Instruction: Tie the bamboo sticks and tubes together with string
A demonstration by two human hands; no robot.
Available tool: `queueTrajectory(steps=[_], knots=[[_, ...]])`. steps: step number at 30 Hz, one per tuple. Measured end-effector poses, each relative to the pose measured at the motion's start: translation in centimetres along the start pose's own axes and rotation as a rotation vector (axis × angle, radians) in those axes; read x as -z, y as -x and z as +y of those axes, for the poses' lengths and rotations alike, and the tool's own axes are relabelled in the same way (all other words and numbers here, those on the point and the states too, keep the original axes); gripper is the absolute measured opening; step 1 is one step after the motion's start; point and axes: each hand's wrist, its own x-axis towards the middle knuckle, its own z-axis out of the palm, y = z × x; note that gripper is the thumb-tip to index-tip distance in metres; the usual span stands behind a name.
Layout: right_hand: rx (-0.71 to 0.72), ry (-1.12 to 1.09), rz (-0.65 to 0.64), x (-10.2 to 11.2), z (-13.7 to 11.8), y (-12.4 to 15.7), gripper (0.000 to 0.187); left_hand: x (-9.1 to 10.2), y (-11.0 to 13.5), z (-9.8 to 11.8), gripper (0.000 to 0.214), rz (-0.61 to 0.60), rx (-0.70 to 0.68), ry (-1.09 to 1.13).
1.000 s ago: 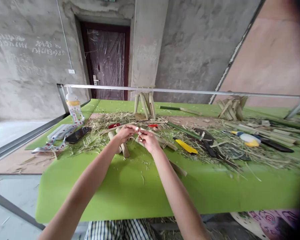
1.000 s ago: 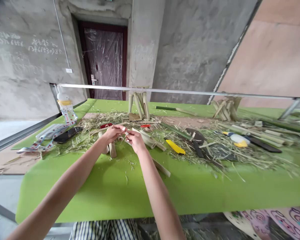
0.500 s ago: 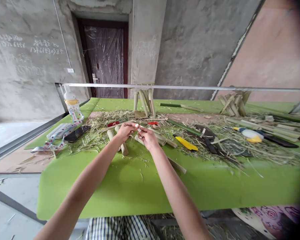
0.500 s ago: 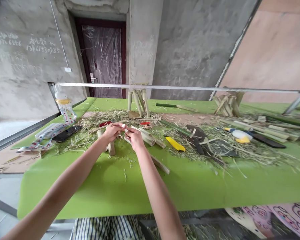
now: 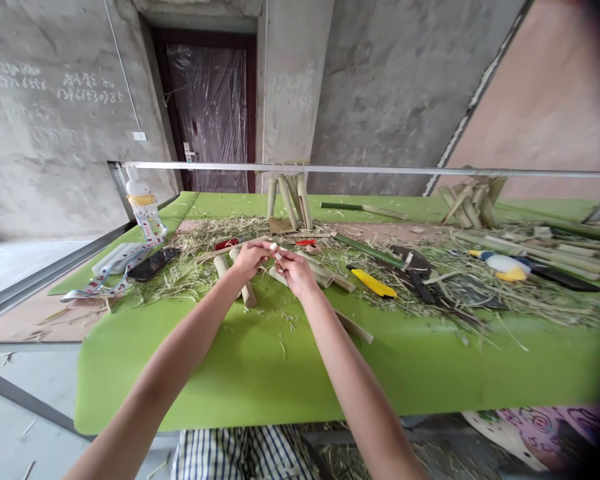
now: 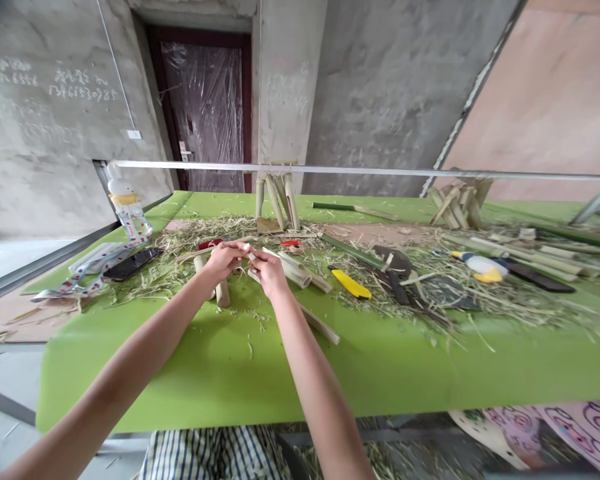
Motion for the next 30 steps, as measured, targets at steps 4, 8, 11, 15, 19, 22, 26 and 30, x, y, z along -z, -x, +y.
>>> queueTrajectory(steps=[4,8,11,15,19,22,26,30], knots=[[-0.010,-0.003,0.014,0.0,0.0,0.0,0.019,-0.1,-0.1,-0.1,0.006,0.009,0.002,0.013],[0.006,-0.002,-0.006,0.0,-0.1,0.1,0.016,-0.1,-0.2,-0.3,0.006,0.014,0.000,0.019],[-0.008,0.015,-0.004,0.0,-0.2,0.0,0.014,-0.2,-0.3,-0.5,0.007,0.024,0.005,0.018],[-0.026,0.031,0.022,0.1,-0.1,0.0,0.013,-0.2,-0.4,-0.7,0.006,0.030,0.025,0.007],[0.010,0.052,-0.053,0.3,-0.2,0.1,0.016,0.3,-0.3,0.0,0.007,-0.034,0.019,-0.056],[0.071,0.161,-0.049,0.4,-0.3,0.2,0.017,1.0,-0.3,0.8,0.016,-0.115,-0.084,-0.234],[0.277,0.480,0.005,0.4,-0.3,0.3,0.015,1.9,-0.3,1.6,0.030,-0.128,-0.203,-0.378],[0.419,0.667,-0.022,0.4,0.1,0.2,0.011,2.0,-0.1,1.8,0.034,-0.095,-0.192,-0.360]])
